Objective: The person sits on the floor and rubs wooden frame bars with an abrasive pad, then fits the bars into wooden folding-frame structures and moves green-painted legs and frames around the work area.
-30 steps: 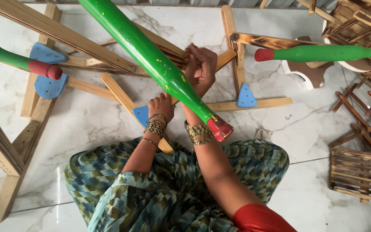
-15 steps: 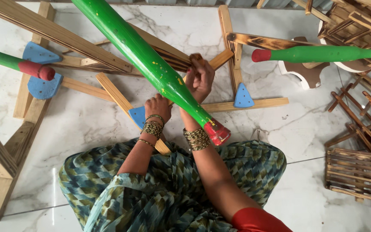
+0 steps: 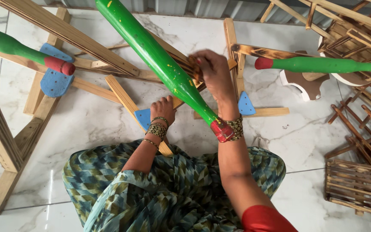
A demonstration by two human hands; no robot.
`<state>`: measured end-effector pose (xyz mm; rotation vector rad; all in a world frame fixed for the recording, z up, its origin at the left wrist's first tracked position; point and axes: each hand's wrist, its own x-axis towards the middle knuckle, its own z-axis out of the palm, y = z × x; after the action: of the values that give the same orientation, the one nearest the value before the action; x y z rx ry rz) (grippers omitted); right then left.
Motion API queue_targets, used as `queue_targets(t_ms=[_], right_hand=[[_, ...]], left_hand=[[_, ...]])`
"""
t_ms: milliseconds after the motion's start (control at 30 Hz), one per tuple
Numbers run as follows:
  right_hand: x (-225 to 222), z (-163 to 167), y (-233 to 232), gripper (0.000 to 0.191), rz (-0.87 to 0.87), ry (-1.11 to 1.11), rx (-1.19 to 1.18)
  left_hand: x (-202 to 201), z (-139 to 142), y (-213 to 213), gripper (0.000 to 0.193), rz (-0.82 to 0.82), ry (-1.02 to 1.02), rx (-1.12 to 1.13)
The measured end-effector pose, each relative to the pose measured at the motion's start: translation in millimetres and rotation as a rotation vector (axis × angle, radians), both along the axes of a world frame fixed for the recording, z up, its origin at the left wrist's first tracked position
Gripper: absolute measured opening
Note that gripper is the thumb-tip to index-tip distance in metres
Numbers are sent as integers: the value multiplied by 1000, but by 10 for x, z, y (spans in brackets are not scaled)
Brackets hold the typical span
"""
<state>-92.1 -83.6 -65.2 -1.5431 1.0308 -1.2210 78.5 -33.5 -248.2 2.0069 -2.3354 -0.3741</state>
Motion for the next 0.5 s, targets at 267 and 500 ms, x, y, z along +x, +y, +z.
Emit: queue_targets(t_ms=[267, 500], right_hand=[[659, 1379, 606, 21, 251, -91, -277], [435, 579, 349, 18, 82, -50, -161]], left_hand=[[16, -34, 19, 50, 1, 12, -30], [-5, -118, 24, 42, -19, -3, -5]])
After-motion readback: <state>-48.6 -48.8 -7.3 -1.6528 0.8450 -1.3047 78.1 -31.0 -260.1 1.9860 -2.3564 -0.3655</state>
